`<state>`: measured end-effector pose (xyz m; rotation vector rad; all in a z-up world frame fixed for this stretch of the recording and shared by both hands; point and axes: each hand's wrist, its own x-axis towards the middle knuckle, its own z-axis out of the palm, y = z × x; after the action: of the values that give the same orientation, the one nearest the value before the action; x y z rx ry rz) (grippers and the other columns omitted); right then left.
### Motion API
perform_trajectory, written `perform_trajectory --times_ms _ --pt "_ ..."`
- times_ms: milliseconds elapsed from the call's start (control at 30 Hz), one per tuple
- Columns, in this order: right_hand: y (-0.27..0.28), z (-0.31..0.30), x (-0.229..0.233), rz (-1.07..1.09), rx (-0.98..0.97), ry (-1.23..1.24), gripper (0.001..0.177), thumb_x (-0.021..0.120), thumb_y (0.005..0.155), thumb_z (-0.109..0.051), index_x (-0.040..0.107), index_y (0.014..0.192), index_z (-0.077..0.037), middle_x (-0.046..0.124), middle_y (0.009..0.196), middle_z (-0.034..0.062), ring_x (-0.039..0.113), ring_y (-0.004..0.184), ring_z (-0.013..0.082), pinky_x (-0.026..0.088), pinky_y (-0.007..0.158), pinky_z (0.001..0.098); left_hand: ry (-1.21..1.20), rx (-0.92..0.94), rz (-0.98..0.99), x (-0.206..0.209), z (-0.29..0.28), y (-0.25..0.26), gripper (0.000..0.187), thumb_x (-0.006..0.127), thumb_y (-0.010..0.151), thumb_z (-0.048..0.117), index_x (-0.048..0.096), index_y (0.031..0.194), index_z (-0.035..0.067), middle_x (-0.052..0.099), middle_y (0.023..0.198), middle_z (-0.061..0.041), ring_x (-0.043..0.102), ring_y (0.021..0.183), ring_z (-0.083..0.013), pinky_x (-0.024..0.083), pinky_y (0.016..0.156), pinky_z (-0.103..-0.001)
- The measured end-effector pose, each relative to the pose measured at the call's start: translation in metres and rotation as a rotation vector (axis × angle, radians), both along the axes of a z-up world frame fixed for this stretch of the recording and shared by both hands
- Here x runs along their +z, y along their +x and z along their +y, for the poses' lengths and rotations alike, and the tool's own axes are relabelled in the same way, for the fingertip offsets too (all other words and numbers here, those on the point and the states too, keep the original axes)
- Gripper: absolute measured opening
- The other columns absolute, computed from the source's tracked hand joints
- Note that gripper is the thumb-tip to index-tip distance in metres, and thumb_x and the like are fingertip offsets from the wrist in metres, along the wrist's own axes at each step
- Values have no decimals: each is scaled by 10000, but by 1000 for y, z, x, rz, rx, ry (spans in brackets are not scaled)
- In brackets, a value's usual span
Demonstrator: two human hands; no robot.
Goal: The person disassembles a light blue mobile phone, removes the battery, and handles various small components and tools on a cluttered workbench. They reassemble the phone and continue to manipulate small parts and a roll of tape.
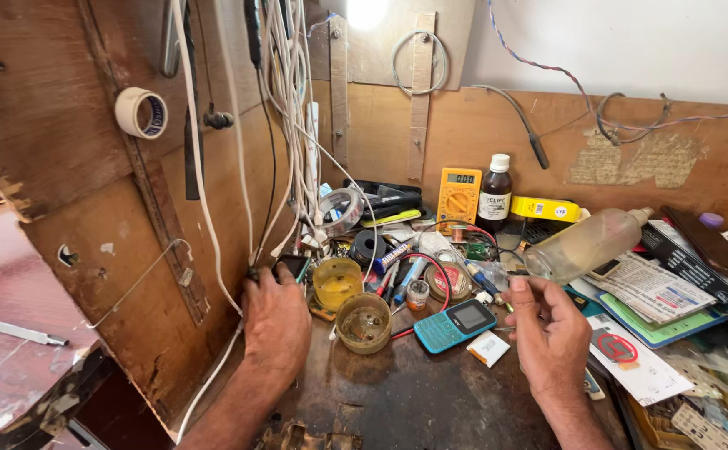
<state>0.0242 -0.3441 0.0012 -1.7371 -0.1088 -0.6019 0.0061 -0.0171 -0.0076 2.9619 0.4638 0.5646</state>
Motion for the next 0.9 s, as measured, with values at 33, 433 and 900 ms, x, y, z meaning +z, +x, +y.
perform_trajectory --times_ms 33,433,900 --pt "-1 0 0 19 -8 -19 362 633 997 -329 691 1132 2 754 883 73 660 686 90 532 550 267 62 17 88 -2 -2 1 613 558 937 84 400 1486 -139 491 1404 -317 541 1226 -396 475 1054 -472" --pt "0 2 -4 -102 -3 -38 309 667 999 -281 705 1075 16 753 836 60 607 652 73 498 565 241 186 -298 -126 35 -24 -50 516 559 822 42 521 1276 -199 570 1279 -385 583 1168 -466 444 1059 -465" --pt "-1 1 -4 -156 -73 -131 290 684 992 -267 718 1031 19 729 786 36 571 639 64 465 555 256 8 -650 -78 30 -173 -25 296 734 718 47 651 990 -33 671 980 -231 621 1026 -388 526 859 -460"
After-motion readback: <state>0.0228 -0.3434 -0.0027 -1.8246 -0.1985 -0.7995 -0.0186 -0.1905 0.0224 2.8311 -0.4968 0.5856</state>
